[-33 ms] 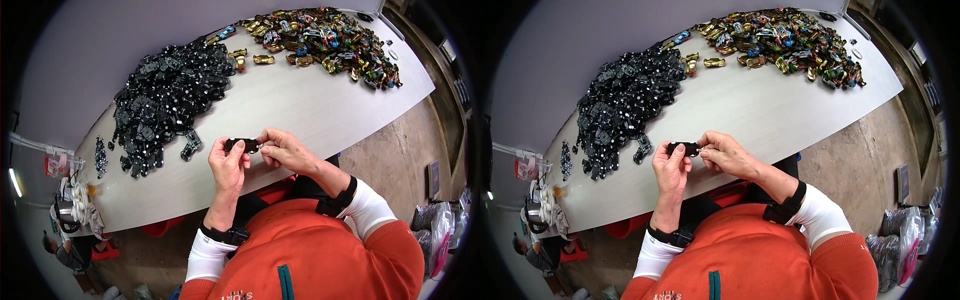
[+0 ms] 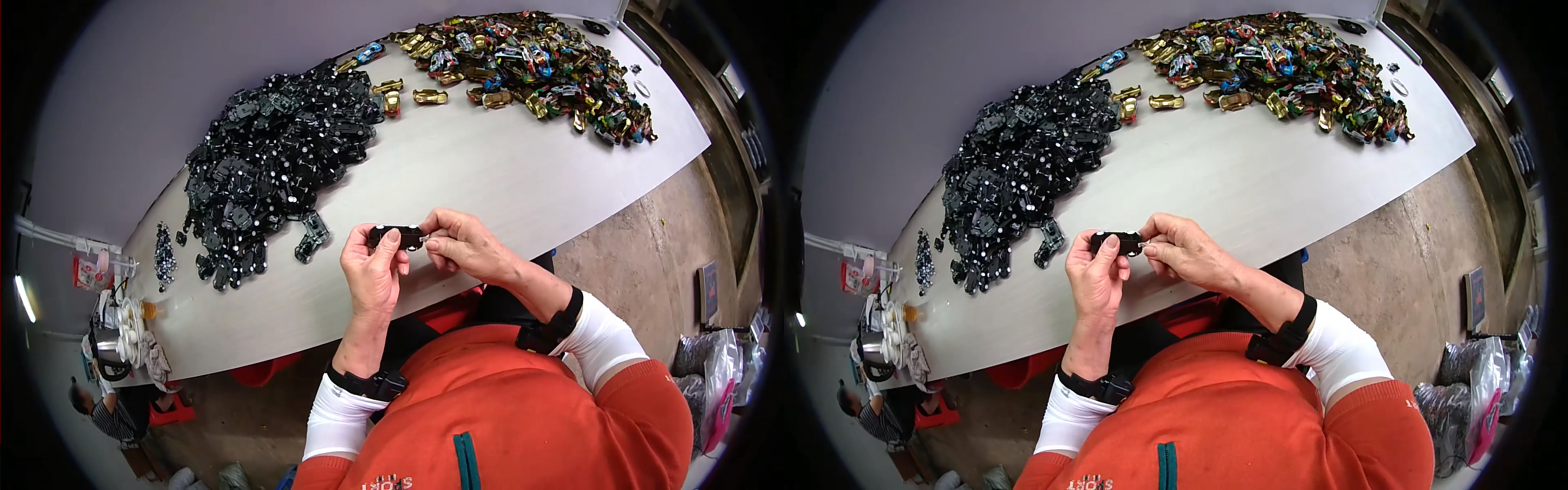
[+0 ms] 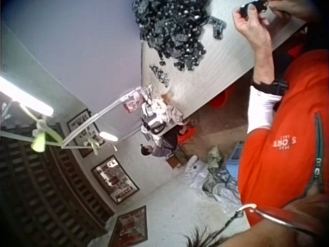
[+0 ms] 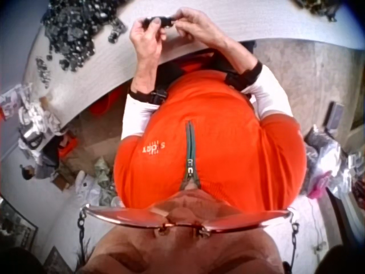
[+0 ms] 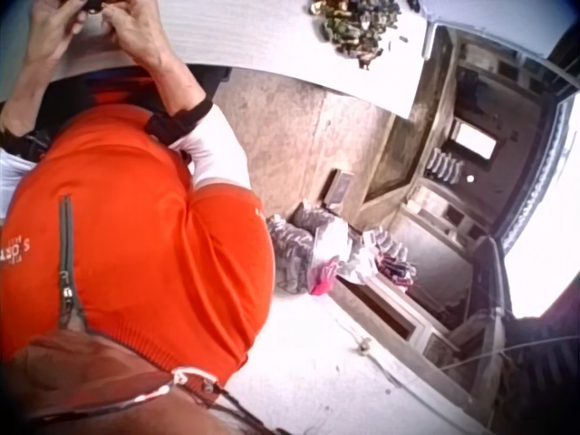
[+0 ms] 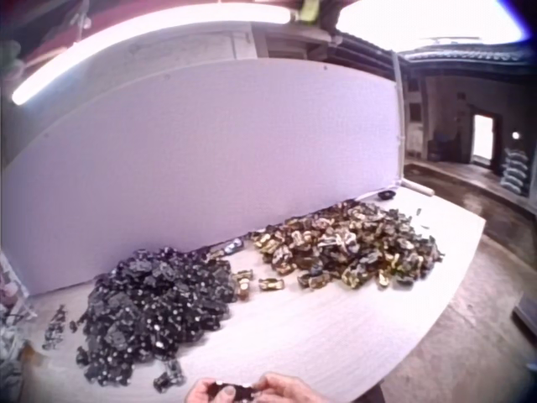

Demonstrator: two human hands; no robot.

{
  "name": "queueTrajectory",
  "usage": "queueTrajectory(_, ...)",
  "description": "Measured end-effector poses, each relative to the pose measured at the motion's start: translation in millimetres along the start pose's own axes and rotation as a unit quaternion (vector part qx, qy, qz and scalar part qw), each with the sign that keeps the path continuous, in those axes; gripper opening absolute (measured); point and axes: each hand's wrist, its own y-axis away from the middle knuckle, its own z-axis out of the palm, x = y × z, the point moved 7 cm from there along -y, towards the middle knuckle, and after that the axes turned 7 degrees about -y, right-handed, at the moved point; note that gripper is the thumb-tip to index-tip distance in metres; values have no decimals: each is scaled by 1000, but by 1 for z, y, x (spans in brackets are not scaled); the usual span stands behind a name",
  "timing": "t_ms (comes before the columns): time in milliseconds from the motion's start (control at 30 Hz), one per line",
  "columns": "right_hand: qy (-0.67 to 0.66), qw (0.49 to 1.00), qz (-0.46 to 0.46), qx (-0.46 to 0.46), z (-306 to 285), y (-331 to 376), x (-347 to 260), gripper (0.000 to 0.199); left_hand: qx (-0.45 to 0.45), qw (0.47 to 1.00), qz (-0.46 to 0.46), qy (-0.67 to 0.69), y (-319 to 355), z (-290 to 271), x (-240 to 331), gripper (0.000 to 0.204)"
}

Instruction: The person assembles small toy cars by hand at a white table. They pick up a black car chassis and a colored body, fit the two parts together, and place the completed car on the table. This process is repeated continuously with different colored bodies.

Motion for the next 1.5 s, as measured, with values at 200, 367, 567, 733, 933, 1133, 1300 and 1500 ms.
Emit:
queueTrajectory(200, 45, 999, 1, 14, -2, 1, 0, 6, 3, 1000, -1, 5, 1, 3, -2, 16)
queueTrajectory(367, 59, 998, -5, 23, -5, 3, -1, 5, 4, 1000, 13, 3, 3, 6, -1, 16)
queueTrajectory(567, 45, 997, -18, 63, -6, 1, 1, 4, 16, 995, 89, -53, 11, 15, 9, 16)
queueTrajectory(733, -34, 999, 5, 23, 0, 1, 0, 7, 22, 999, 23, -12, -3, 4, -2, 14)
queueTrajectory(933, -48, 998, 12, 40, -24, 9, 0, 10, -105, 989, -104, 32, 4, 4, -14, 16)
queueTrajectory(1133, -4, 999, 42, 20, -15, 4, -3, 16, -162, 971, -133, -111, 10, -6, -19, 22)
queueTrajectory(1300, -37, 997, 71, 3, -15, 1, 1, 14, -164, 972, -124, -118, 12, -4, -22, 19)
queueTrajectory(1500, -85, 992, 94, -21, -15, 4, 5, 9, -168, 972, -59, -152, 12, 4, -17, 17)
